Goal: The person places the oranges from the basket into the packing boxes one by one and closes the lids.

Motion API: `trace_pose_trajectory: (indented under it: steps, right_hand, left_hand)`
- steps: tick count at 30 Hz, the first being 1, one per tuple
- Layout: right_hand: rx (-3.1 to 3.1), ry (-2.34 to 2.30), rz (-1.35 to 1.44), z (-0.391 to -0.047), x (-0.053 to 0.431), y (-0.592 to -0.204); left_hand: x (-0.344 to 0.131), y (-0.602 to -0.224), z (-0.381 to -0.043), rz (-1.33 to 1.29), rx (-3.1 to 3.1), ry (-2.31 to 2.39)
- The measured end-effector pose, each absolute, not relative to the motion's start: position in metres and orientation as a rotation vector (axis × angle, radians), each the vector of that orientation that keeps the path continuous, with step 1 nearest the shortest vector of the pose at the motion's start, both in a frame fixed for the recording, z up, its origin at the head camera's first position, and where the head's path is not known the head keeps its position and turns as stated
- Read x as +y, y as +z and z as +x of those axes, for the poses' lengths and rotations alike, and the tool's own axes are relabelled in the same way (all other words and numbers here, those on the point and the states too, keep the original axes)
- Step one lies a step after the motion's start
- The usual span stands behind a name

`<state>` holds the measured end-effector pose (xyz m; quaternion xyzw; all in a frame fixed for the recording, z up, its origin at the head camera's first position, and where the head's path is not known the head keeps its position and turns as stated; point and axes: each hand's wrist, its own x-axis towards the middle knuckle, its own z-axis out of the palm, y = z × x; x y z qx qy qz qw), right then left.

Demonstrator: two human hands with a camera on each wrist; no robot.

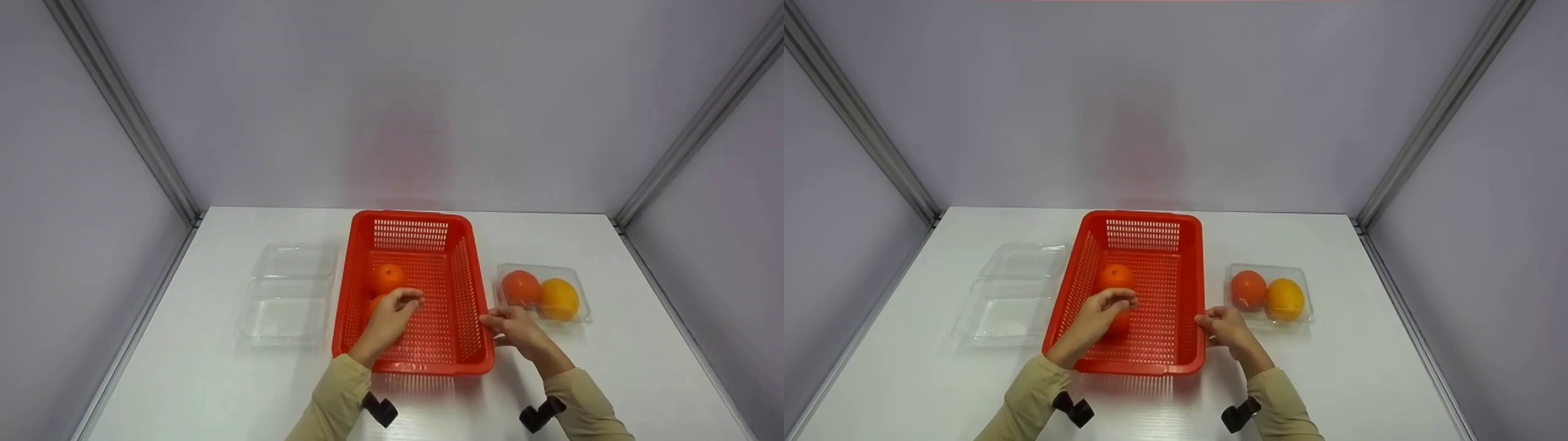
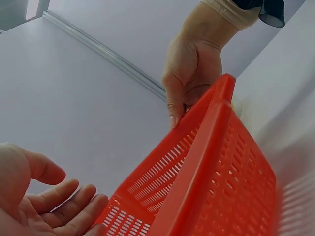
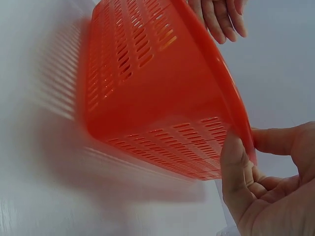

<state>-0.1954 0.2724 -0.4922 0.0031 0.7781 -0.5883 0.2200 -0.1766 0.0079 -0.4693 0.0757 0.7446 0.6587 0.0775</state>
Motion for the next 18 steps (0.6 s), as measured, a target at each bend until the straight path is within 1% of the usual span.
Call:
trace_pose_trajectory:
  steps: [18]
  right_hand:
    - [2.079, -1.608, -0.044, -0.195, 0.304, -0.488]
  left_hand:
    - [0.0, -0.454, -0.198, 0.179, 2.375, 1.821]
